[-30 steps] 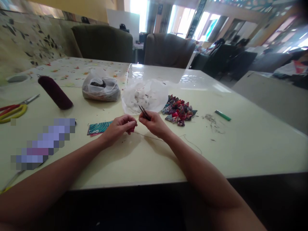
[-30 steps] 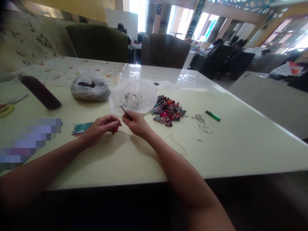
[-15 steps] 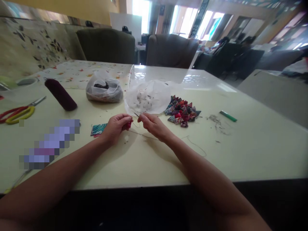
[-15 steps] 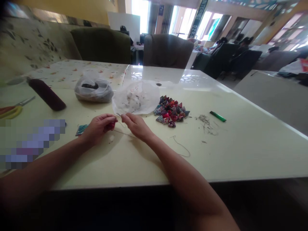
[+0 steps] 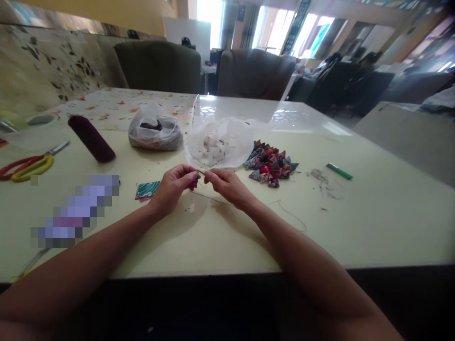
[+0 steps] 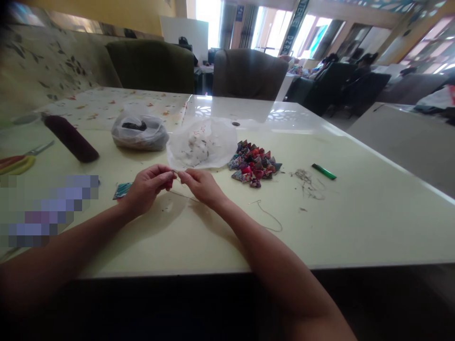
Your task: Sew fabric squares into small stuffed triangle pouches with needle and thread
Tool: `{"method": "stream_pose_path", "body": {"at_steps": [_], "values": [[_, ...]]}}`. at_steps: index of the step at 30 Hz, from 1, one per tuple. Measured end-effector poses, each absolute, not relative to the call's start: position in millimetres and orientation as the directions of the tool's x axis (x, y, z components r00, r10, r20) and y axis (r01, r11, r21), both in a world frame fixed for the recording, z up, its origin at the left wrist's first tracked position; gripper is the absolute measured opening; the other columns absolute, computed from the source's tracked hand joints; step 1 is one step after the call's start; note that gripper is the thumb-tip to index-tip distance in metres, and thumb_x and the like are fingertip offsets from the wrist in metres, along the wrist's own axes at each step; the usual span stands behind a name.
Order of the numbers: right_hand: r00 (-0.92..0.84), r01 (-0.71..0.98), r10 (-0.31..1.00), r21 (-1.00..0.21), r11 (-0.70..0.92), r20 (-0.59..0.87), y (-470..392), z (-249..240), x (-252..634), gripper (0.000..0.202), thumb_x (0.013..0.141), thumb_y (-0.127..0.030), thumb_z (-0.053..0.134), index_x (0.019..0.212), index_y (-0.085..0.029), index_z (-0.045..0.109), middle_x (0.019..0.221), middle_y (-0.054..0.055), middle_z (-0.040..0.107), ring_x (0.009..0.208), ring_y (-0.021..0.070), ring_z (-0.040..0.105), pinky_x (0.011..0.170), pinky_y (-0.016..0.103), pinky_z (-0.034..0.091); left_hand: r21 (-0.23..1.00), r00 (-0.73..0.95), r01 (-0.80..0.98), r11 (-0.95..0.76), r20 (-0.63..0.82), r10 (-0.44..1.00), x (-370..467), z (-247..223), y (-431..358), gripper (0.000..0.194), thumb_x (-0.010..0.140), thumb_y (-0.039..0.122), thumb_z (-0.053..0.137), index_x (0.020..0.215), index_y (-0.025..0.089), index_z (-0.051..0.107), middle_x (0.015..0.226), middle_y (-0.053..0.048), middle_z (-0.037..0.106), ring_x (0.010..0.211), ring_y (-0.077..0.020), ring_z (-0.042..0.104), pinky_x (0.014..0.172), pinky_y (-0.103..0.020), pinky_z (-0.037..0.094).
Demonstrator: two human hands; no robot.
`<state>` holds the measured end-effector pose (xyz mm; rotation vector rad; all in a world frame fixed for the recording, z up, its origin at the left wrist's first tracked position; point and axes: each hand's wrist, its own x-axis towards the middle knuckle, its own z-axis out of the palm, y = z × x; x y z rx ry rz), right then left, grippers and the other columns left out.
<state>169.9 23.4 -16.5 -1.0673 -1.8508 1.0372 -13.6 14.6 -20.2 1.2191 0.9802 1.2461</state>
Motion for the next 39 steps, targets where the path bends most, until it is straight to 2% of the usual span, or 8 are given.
{"method": "stream_pose_path", "body": {"at_steps": [13,35,39], "values": [[-0.388,0.253,0.905,-0.923,0.288,0.176,26.0,-16.8,172.8,0.044,0.092,-0.056,0.051,0.078,-0.016,0.064,0.058,-0.004,0.040,0.058,0.0095,0.036,0.057,0.023,0.029,0.988,0.185,-0.114,-0.100,0.120,0.976,-13.3,-19.8,13.4,0.016,0.077,0.028,0.074,0.081,0.015,0.066,0.067,-0.001,0.063,0.062,-0.0110,0.053,0.063,-0.025,0.044],[-0.412,0.216,0.902,-0.948,0.235,0.129,24.4,-13.1,173.5,0.049,0.086,-0.064,0.056,0.074,-0.017,0.060,0.055,-0.006,0.035,0.054,0.0082,0.031,0.052,0.024,0.024,0.981,0.183,-0.150,-0.125,0.152,0.971,-14.0,-19.1,11.6,0.015,0.076,0.027,0.075,0.080,0.016,0.066,0.067,-0.001,0.063,0.061,-0.0118,0.054,0.062,-0.026,0.044],[-0.382,0.192,0.917,-0.961,0.201,0.115,25.9,-14.2,173.2,0.048,0.089,-0.063,0.052,0.076,-0.018,0.060,0.054,-0.006,0.032,0.052,0.0085,0.029,0.052,0.024,0.023,0.979,0.190,-0.164,-0.121,0.151,0.970,-14.1,-20.5,12.0,0.015,0.077,0.028,0.076,0.083,0.016,0.069,0.071,-0.001,0.065,0.064,-0.0116,0.056,0.065,-0.026,0.047]]}}
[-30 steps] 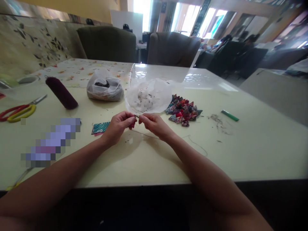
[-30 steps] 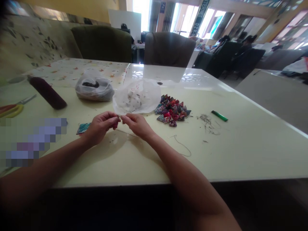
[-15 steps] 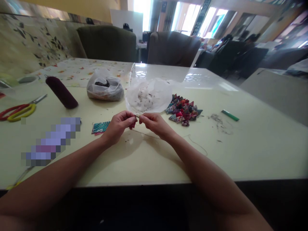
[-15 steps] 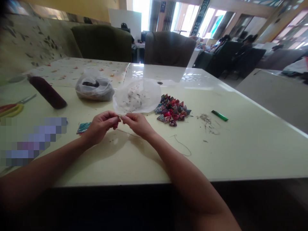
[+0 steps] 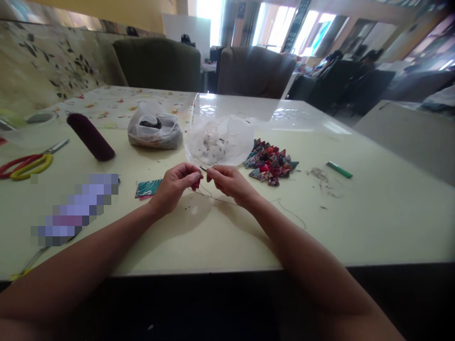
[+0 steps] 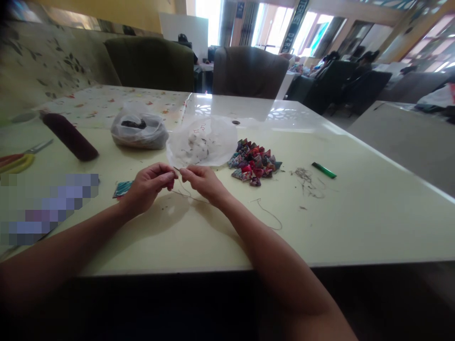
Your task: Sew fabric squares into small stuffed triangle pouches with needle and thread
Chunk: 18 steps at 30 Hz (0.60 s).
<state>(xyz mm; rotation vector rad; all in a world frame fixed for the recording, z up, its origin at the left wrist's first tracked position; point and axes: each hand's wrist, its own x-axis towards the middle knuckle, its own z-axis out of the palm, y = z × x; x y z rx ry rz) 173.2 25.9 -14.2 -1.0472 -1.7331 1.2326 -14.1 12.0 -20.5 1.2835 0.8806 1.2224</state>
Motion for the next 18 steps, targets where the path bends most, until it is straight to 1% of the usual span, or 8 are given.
{"method": "stream_pose_path", "body": {"at_steps": [2,4,6,8,10,12,15,18], "values": [[-0.332,0.262,0.931,-0.933,0.247,0.153,30.5,-16.1,175.9,0.046,0.092,-0.059,0.048,0.076,-0.018,0.059,0.056,-0.005,0.036,0.054,0.0094,0.032,0.054,0.025,0.025,0.979,0.177,-0.190,-0.077,0.111,0.978,-13.7,-20.3,12.2,0.018,0.076,0.029,0.077,0.087,0.016,0.070,0.079,-0.003,0.068,0.068,-0.0122,0.060,0.069,-0.027,0.051],[-0.254,0.450,0.946,-0.841,0.299,0.201,37.1,-18.7,180.8,0.044,0.093,-0.055,0.049,0.075,-0.018,0.060,0.060,-0.002,0.044,0.058,0.0110,0.037,0.058,0.026,0.027,0.973,0.162,-0.232,-0.014,0.053,0.985,-13.1,-19.7,12.5,0.023,0.074,0.031,0.080,0.090,0.016,0.071,0.088,-0.005,0.071,0.074,-0.0135,0.065,0.075,-0.029,0.054],[-0.182,0.675,0.960,-0.682,0.281,0.214,43.5,-22.0,186.8,0.039,0.092,-0.053,0.053,0.078,-0.018,0.062,0.067,0.001,0.053,0.064,0.0136,0.043,0.061,0.027,0.027,0.962,0.154,-0.270,0.035,0.007,0.988,-12.5,-18.9,13.1,0.026,0.072,0.030,0.081,0.091,0.015,0.072,0.090,-0.005,0.072,0.078,-0.0146,0.067,0.080,-0.031,0.056],[-0.159,0.827,0.972,-0.515,0.228,0.174,48.0,-25.8,192.1,0.031,0.091,-0.048,0.058,0.089,-0.018,0.065,0.079,0.005,0.062,0.071,0.0169,0.049,0.063,0.029,0.028,0.950,0.145,-0.304,0.067,-0.023,0.989,-12.1,-18.8,14.1,0.025,0.072,0.029,0.082,0.091,0.014,0.073,0.090,-0.006,0.072,0.079,-0.0148,0.068,0.083,-0.032,0.057],[-0.177,0.895,0.977,-0.395,0.209,0.115,50.1,-29.1,195.5,0.024,0.090,-0.041,0.060,0.098,-0.019,0.066,0.093,0.009,0.065,0.079,0.0200,0.054,0.065,0.029,0.030,0.937,0.134,-0.336,0.094,-0.051,0.990,-11.9,-19.5,15.6,0.023,0.075,0.027,0.080,0.091,0.012,0.073,0.090,-0.007,0.073,0.080,-0.0149,0.069,0.085,-0.033,0.057],[-0.192,0.924,0.977,-0.318,0.212,0.092,50.4,-30.7,196.7,0.021,0.090,-0.034,0.061,0.100,-0.017,0.067,0.102,0.013,0.065,0.085,0.0225,0.056,0.068,0.030,0.034,0.925,0.120,-0.361,0.121,-0.083,0.989,-11.9,-21.1,17.1,0.020,0.078,0.027,0.077,0.092,0.012,0.074,0.090,-0.007,0.073,0.080,-0.0151,0.069,0.086,-0.033,0.058],[-0.226,0.907,0.950,-0.309,0.286,0.217,48.3,-28.3,194.6,0.017,0.089,-0.031,0.063,0.095,-0.015,0.068,0.105,0.015,0.063,0.094,0.0251,0.057,0.076,0.032,0.038,0.913,0.105,-0.380,0.149,-0.117,0.988,-11.7,-23.5,18.1,0.016,0.082,0.026,0.074,0.092,0.012,0.075,0.087,-0.008,0.073,0.082,-0.0154,0.070,0.087,-0.033,0.059],[-0.281,0.746,0.886,-0.497,0.444,0.369,42.4,-23.0,188.3,0.020,0.092,-0.034,0.060,0.085,-0.016,0.067,0.092,0.009,0.064,0.087,0.0200,0.056,0.078,0.030,0.040,0.909,0.110,-0.382,0.165,-0.132,0.985,-10.9,-25.2,17.0,0.014,0.083,0.024,0.072,0.093,0.013,0.075,0.088,-0.008,0.074,0.084,-0.0161,0.070,0.086,-0.034,0.059]]}}
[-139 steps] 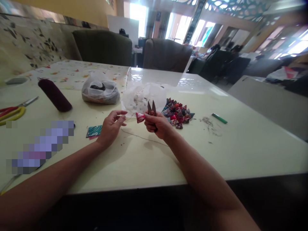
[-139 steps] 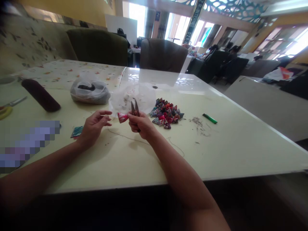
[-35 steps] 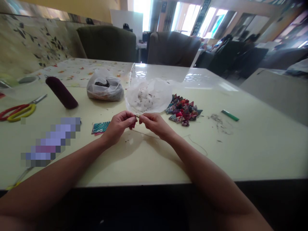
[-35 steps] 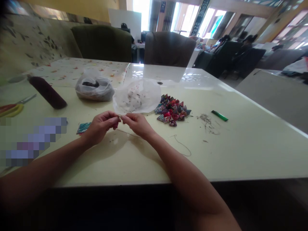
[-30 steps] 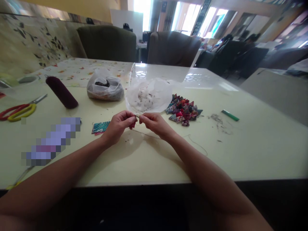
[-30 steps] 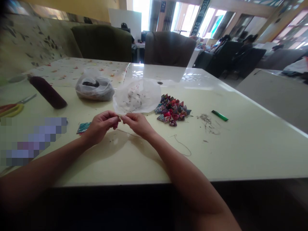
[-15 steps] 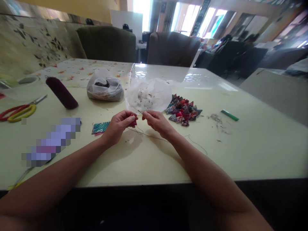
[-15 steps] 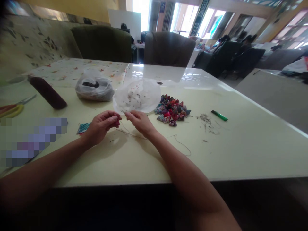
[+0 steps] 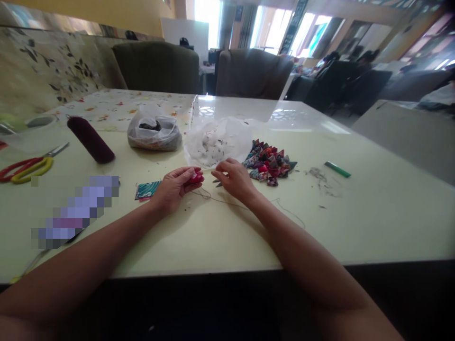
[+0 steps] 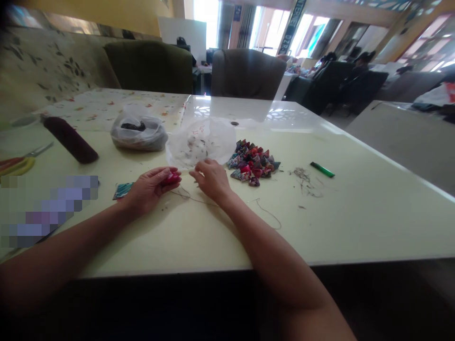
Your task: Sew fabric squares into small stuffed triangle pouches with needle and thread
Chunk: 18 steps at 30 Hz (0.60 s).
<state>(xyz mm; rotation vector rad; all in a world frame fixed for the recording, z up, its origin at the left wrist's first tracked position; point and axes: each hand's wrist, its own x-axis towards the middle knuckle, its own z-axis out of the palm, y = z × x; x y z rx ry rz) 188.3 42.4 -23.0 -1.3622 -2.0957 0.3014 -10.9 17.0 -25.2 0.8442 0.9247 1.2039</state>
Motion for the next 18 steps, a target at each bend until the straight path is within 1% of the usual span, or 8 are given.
{"method": "stream_pose_path", "body": {"at_steps": [1,3,5,7,9,12,15,18], "values": [[-0.301,0.655,0.872,-0.581,0.484,0.387,39.5,-21.6,185.3,0.024,0.093,-0.036,0.058,0.083,-0.016,0.066,0.087,0.007,0.063,0.082,0.0176,0.056,0.076,0.029,0.040,0.910,0.117,-0.379,0.169,-0.134,0.984,-10.7,-25.7,16.3,0.014,0.083,0.024,0.072,0.093,0.014,0.075,0.089,-0.008,0.074,0.084,-0.0165,0.070,0.085,-0.034,0.059],[-0.346,0.468,0.855,-0.719,0.514,0.386,33.2,-20.1,178.6,0.028,0.093,-0.041,0.058,0.081,-0.017,0.065,0.079,0.003,0.063,0.074,0.0144,0.054,0.071,0.027,0.040,0.914,0.135,-0.369,0.170,-0.128,0.982,-10.2,-26.8,14.6,0.015,0.082,0.025,0.073,0.093,0.015,0.076,0.091,-0.008,0.074,0.085,-0.0170,0.070,0.082,-0.033,0.059],[-0.371,0.345,0.850,-0.794,0.500,0.374,27.5,-20.1,172.6,0.026,0.090,-0.040,0.060,0.080,-0.017,0.065,0.075,0.002,0.063,0.071,0.0130,0.053,0.068,0.026,0.039,0.919,0.154,-0.357,0.164,-0.115,0.981,-9.7,-28.2,13.0,0.017,0.081,0.028,0.075,0.092,0.016,0.076,0.093,-0.008,0.075,0.085,-0.0174,0.070,0.079,-0.031,0.059],[-0.373,0.306,0.850,-0.815,0.492,0.372,23.9,-20.3,168.7,0.023,0.088,-0.036,0.061,0.075,-0.016,0.062,0.071,0.000,0.061,0.068,0.0120,0.051,0.066,0.026,0.038,0.924,0.156,-0.349,0.155,-0.106,0.982,-9.1,-29.6,11.8,0.017,0.079,0.030,0.077,0.089,0.016,0.076,0.092,-0.007,0.075,0.083,-0.0166,0.069,0.077,-0.030,0.058],[-0.373,0.302,0.844,-0.809,0.504,0.386,22.5,-20.1,166.8,0.022,0.087,-0.031,0.059,0.072,-0.016,0.058,0.068,-0.001,0.057,0.067,0.0112,0.048,0.066,0.026,0.036,0.921,0.145,-0.360,0.151,-0.104,0.984,-8.6,-30.4,11.2,0.016,0.078,0.029,0.078,0.086,0.016,0.076,0.088,-0.006,0.074,0.080,-0.0154,0.068,0.076,-0.029,0.058],[-0.382,0.262,0.845,-0.832,0.489,0.376,23.5,-21.0,165.8,0.021,0.087,-0.031,0.057,0.071,-0.017,0.054,0.068,-0.002,0.053,0.067,0.0106,0.046,0.065,0.026,0.036,0.903,0.142,-0.396,0.169,-0.122,0.982,-8.8,-29.4,12.4,0.013,0.080,0.028,0.076,0.083,0.015,0.075,0.084,-0.005,0.072,0.077,-0.0142,0.068,0.074,-0.028,0.058],[-0.347,0.149,0.893,-0.924,0.353,0.285,27.4,-26.3,166.1,0.024,0.086,-0.036,0.059,0.072,-0.018,0.051,0.065,-0.003,0.050,0.064,0.0098,0.044,0.064,0.025,0.036,0.893,0.188,-0.407,0.192,-0.124,0.974,-11.4,-26.4,15.9,0.016,0.085,0.030,0.071,0.091,0.015,0.074,0.088,-0.006,0.071,0.082,-0.0158,0.069,0.075,-0.028,0.058],[-0.351,-0.064,0.927,-0.991,0.117,0.132,32.6,-32.7,169.2,0.030,0.082,-0.045,0.065,0.077,-0.019,0.051,0.062,-0.004,0.051,0.059,0.0089,0.046,0.061,0.025,0.037,0.888,0.254,-0.420,0.185,-0.081,0.964,-13.3,-23.6,17.9,0.028,0.085,0.033,0.072,0.109,0.018,0.070,0.097,-0.007,0.072,0.089,-0.0181,0.070,0.078,-0.031,0.059]]}}
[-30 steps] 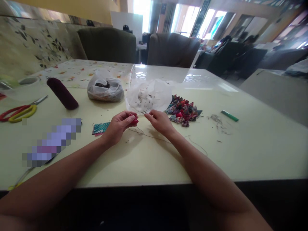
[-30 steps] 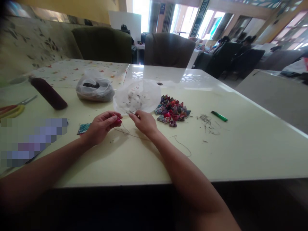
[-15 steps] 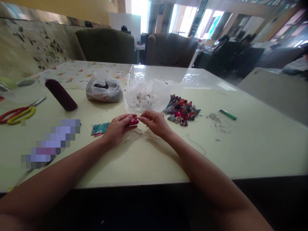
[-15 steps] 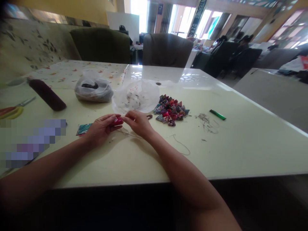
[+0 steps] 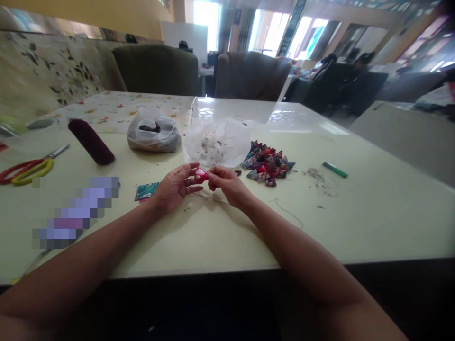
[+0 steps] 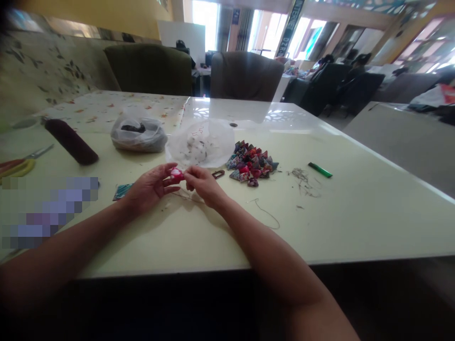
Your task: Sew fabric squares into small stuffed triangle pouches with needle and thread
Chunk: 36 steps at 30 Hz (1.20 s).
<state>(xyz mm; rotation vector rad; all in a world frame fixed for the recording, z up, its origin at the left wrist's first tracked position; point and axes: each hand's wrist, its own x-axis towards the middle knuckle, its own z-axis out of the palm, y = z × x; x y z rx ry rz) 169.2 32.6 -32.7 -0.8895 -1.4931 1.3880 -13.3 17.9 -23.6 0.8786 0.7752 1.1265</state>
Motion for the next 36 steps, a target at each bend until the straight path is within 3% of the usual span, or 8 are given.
{"method": "stream_pose_path", "body": {"at_steps": [2,5,14,18,22,25,30,36], "values": [[-0.395,-0.172,0.917,-0.985,-0.026,0.045,34.9,-34.6,171.6,0.036,0.078,-0.049,0.071,0.079,-0.018,0.053,0.063,-0.004,0.053,0.058,0.0084,0.047,0.060,0.024,0.038,0.897,0.289,-0.407,0.176,-0.056,0.956,-12.4,-23.0,16.9,0.035,0.080,0.030,0.077,0.113,0.019,0.068,0.101,-0.006,0.071,0.088,-0.0171,0.070,0.080,-0.032,0.059],[-0.444,-0.230,0.896,-0.963,-0.141,-0.025,34.1,-33.0,172.4,0.041,0.073,-0.050,0.078,0.079,-0.017,0.054,0.065,-0.004,0.053,0.056,0.0075,0.048,0.057,0.023,0.038,0.917,0.301,-0.371,0.147,-0.031,0.953,-9.0,-23.8,13.5,0.032,0.074,0.025,0.083,0.103,0.018,0.070,0.097,-0.004,0.071,0.080,-0.0137,0.068,0.080,-0.030,0.058],[-0.573,-0.213,0.817,-0.953,-0.218,-0.059,27.9,-29.8,171.3,0.039,0.074,-0.048,0.079,0.085,-0.016,0.059,0.068,-0.004,0.053,0.058,0.0074,0.048,0.056,0.022,0.039,0.939,0.384,-0.306,0.158,-0.030,0.923,-10.4,-22.8,11.9,0.025,0.081,0.031,0.077,0.100,0.016,0.073,0.082,-0.002,0.064,0.070,-0.0098,0.058,0.073,-0.026,0.057],[-0.511,-0.136,0.860,-0.987,-0.089,-0.008,28.3,-31.7,170.3,0.035,0.081,-0.049,0.071,0.082,-0.017,0.057,0.064,-0.004,0.053,0.057,0.0081,0.047,0.056,0.023,0.038,0.939,0.378,-0.307,0.156,-0.030,0.925,-10.7,-22.6,12.0,0.020,0.079,0.030,0.078,0.092,0.016,0.071,0.078,0.000,0.059,0.065,-0.0084,0.054,0.068,-0.025,0.056],[-0.321,-0.099,0.926,-0.979,0.177,0.200,30.7,-31.6,168.3,0.025,0.085,-0.041,0.064,0.080,-0.018,0.053,0.061,-0.005,0.051,0.056,0.0079,0.048,0.057,0.023,0.040,0.945,0.275,-0.295,0.139,-0.056,0.960,-12.1,-26.5,15.6,0.024,0.073,0.031,0.081,0.089,0.016,0.070,0.083,0.001,0.060,0.063,-0.0074,0.052,0.066,-0.024,0.055],[-0.298,-0.013,0.910,-0.955,0.297,0.288,32.5,-29.6,169.0,0.022,0.084,-0.038,0.064,0.082,-0.018,0.056,0.065,-0.005,0.053,0.057,0.0080,0.049,0.057,0.023,0.041,0.965,0.225,-0.239,0.111,-0.056,0.973,-13.2,-28.4,17.1,0.027,0.072,0.033,0.082,0.088,0.016,0.069,0.083,0.001,0.061,0.063,-0.0071,0.053,0.064,-0.023,0.052],[-0.335,0.143,0.896,-0.925,0.353,0.291,32.3,-27.3,170.2,0.016,0.082,-0.031,0.064,0.077,-0.017,0.058,0.066,-0.003,0.056,0.058,0.0084,0.052,0.056,0.023,0.042,0.991,0.233,-0.117,0.065,-0.036,0.972,-10.6,-24.1,12.9,0.031,0.069,0.036,0.084,0.083,0.016,0.065,0.074,0.003,0.059,0.060,-0.0076,0.054,0.059,-0.021,0.047],[-0.298,0.071,0.912,-0.946,0.317,0.283,32.8,-32.0,167.4,0.012,0.084,-0.026,0.058,0.075,-0.018,0.054,0.058,-0.005,0.055,0.054,0.0079,0.050,0.055,0.022,0.041,0.996,0.253,-0.093,0.012,0.012,0.967,-8.7,-20.7,10.9,0.035,0.071,0.037,0.082,0.093,0.014,0.070,0.088,-0.002,0.066,0.063,-0.0089,0.057,0.061,-0.024,0.050]]}}
